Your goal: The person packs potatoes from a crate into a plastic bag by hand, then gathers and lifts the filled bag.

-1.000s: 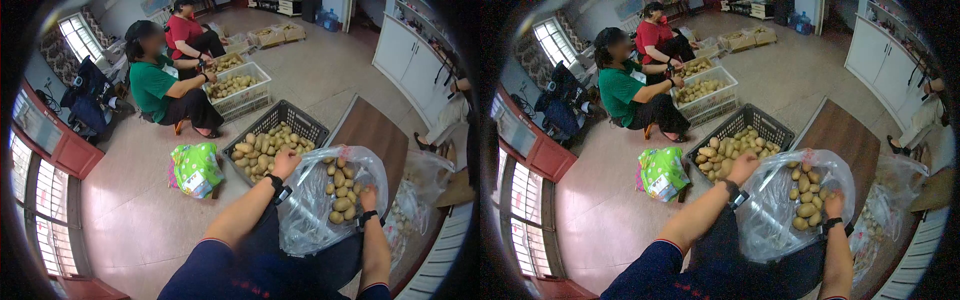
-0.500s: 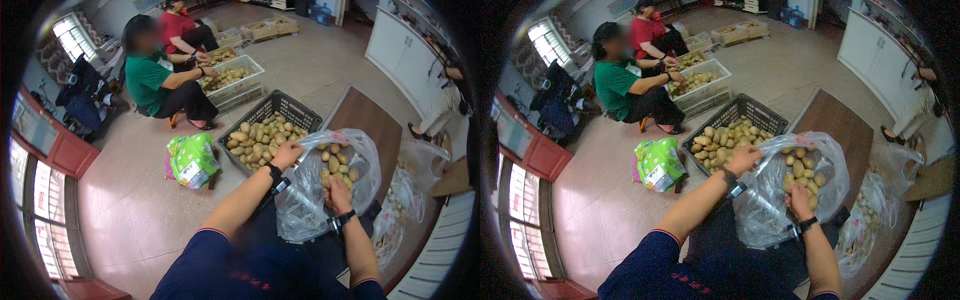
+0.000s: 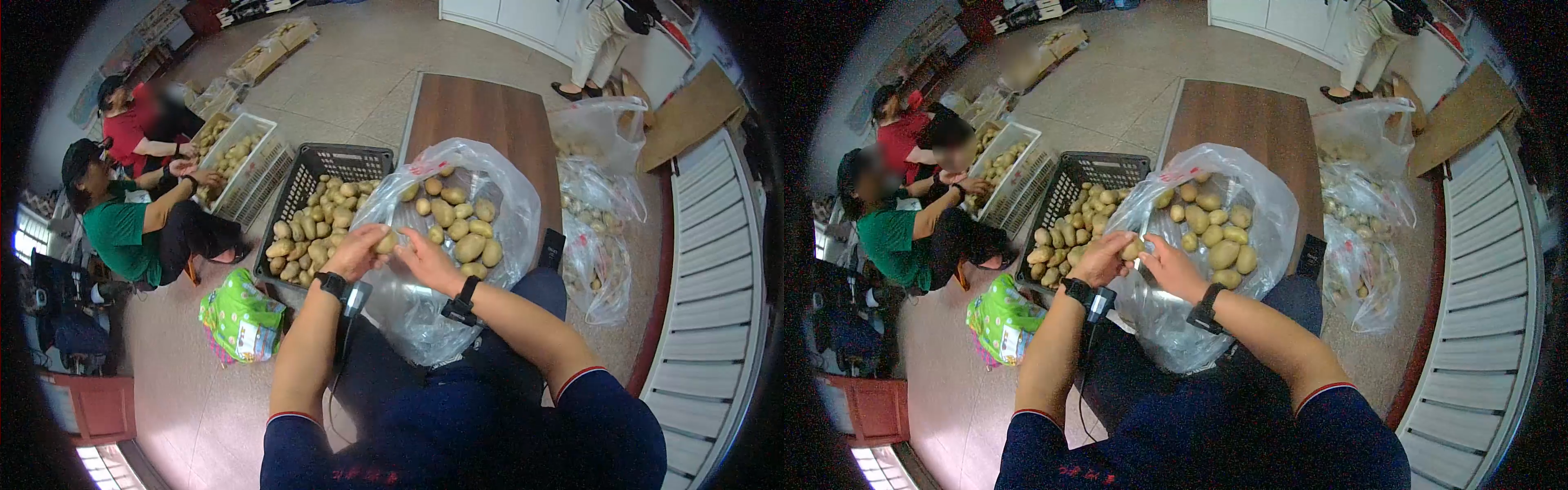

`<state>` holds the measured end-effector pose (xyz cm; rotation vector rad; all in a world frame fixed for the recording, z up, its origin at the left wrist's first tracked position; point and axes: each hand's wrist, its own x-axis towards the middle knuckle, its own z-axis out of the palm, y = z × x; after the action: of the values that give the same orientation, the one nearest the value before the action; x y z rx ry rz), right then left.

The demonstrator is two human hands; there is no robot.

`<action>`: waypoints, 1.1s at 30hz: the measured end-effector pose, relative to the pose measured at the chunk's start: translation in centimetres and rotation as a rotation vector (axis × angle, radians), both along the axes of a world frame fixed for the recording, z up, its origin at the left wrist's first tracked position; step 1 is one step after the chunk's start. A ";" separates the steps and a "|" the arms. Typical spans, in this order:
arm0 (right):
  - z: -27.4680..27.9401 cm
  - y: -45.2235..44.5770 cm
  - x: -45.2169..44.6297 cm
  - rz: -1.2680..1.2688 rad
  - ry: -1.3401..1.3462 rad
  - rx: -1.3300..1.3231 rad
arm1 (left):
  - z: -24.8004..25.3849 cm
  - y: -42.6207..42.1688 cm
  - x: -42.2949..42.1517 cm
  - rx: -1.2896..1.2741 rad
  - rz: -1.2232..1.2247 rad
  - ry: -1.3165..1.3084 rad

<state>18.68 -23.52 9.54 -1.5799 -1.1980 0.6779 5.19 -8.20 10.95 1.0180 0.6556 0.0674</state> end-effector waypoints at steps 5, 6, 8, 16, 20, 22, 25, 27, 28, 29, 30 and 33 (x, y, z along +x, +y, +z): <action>-4.4 -3.0 4.1 -0.124 -0.331 -0.170 | 0.0 1.1 -1.1 -0.031 0.336 -0.051; -4.6 -3.7 5.1 -0.217 -0.515 -0.173 | -0.5 1.4 -1.3 -0.034 0.341 -0.047; -4.2 -5.0 6.3 -0.278 -0.627 -0.228 | -1.1 2.2 -1.9 -0.055 0.514 -0.037; -5.8 -5.4 6.3 -0.314 -0.916 -0.448 | -6.8 6.2 -4.6 -0.053 0.706 0.065; -6.3 -5.7 6.2 -0.304 -1.003 -0.431 | -7.2 6.6 -5.8 -0.056 0.749 0.097; -5.9 -5.5 6.0 -0.307 -0.972 -0.411 | -8.8 7.1 -7.1 0.224 0.651 0.179; -4.9 -5.6 5.4 -0.290 -0.959 -0.479 | -15.7 9.7 -9.4 0.981 0.378 0.399; -4.6 -4.9 5.4 -0.295 -0.938 -0.514 | -12.0 9.3 -8.4 1.217 0.139 0.666; -4.6 -4.7 5.4 -0.278 -0.878 -0.553 | -8.8 8.0 -8.3 1.313 -0.013 0.783; -5.0 -4.9 5.4 -0.259 -0.817 -0.595 | -5.2 6.5 -8.1 1.412 -0.170 0.887; -5.8 -5.4 5.4 -0.266 -0.822 -0.579 | -4.6 6.0 -8.3 1.401 -0.188 0.870; -6.3 -5.0 5.6 -0.314 -0.929 -0.534 | -6.3 6.4 -9.0 1.558 -0.131 0.858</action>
<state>24.32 -28.48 3.21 -2.6234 -1.4099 0.0027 -3.84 -1.80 4.65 2.6620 1.3551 0.0100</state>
